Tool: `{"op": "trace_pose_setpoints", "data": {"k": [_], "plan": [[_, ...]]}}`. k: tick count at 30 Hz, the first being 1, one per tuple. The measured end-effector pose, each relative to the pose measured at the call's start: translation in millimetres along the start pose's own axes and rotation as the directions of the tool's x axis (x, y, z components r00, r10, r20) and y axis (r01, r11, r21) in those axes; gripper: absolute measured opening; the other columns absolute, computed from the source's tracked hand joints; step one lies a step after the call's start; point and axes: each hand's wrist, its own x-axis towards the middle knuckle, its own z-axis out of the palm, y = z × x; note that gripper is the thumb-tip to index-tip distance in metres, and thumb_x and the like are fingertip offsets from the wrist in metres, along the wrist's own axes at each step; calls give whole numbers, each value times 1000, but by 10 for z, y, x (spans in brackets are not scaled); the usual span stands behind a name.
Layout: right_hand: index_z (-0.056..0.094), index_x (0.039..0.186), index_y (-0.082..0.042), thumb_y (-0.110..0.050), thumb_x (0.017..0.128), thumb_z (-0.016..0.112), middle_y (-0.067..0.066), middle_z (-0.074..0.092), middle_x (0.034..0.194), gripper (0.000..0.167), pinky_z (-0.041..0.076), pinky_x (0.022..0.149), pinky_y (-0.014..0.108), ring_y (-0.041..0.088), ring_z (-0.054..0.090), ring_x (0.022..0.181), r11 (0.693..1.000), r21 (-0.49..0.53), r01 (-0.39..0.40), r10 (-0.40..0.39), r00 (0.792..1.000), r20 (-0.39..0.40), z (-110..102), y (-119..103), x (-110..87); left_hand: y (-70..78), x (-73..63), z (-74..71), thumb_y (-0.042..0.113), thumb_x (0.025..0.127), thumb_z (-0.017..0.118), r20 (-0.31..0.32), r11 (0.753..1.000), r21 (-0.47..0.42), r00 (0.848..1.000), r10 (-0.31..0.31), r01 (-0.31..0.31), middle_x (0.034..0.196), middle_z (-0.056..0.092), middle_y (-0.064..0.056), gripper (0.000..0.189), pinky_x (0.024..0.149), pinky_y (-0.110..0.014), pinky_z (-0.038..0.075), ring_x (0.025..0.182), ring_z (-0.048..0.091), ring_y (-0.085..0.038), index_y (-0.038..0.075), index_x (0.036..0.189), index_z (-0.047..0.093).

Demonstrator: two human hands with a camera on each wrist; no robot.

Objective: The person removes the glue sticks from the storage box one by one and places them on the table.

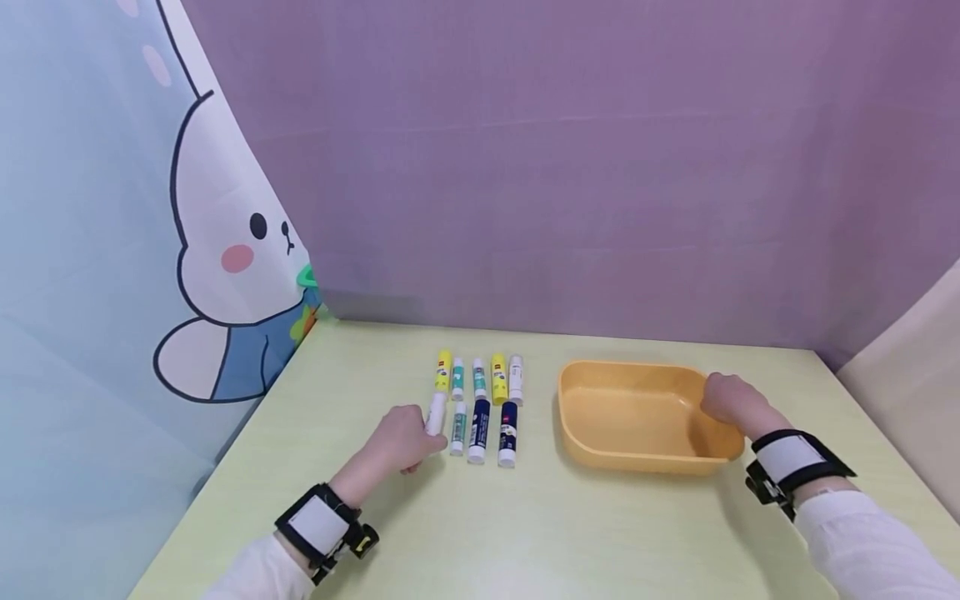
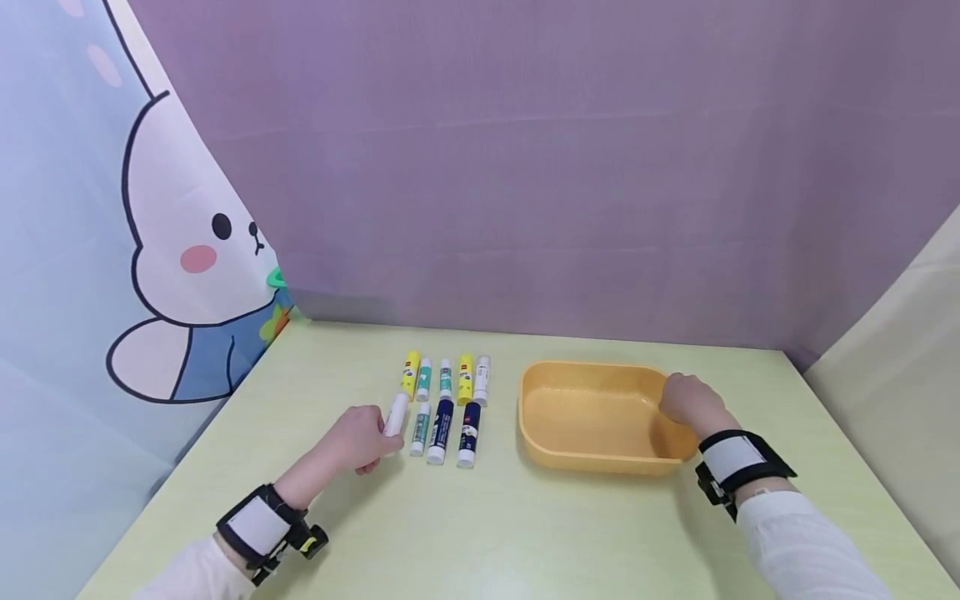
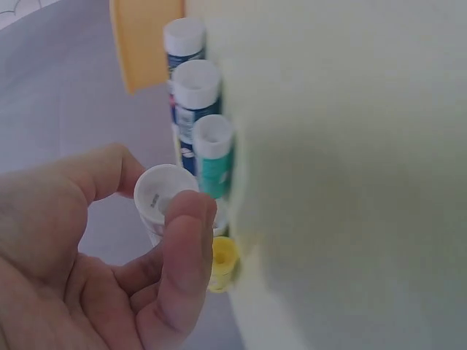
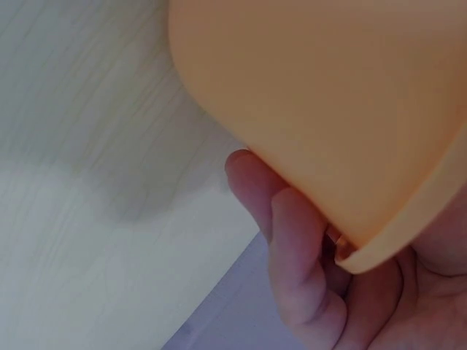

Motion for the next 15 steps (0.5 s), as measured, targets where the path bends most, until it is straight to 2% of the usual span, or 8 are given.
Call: {"op": "trace_pose_setpoints", "data": {"k": [9, 15], "plan": [[46, 86, 11, -1, 80, 42, 14, 48, 71, 14, 41, 54, 29, 25, 51, 63, 1000, -10, 12, -12, 1000, -13, -5, -10, -19, -64, 86, 114, 27, 78, 71, 15, 997, -10, 997, -76, 76, 56, 56, -6, 31, 37, -22, 40, 42, 51, -15, 2, 87, 55], [46, 86, 11, -2, 81, 42, 15, 48, 72, 14, 42, 55, 31, 25, 50, 64, 1000, -15, 16, -16, 1000, -13, -11, -26, 4, -104, 110, 132, 27, 79, 70, 9, 998, -14, 998, -66, 66, 58, 57, -7, 31, 38, -23, 42, 42, 53, -16, 2, 90, 55]]}}
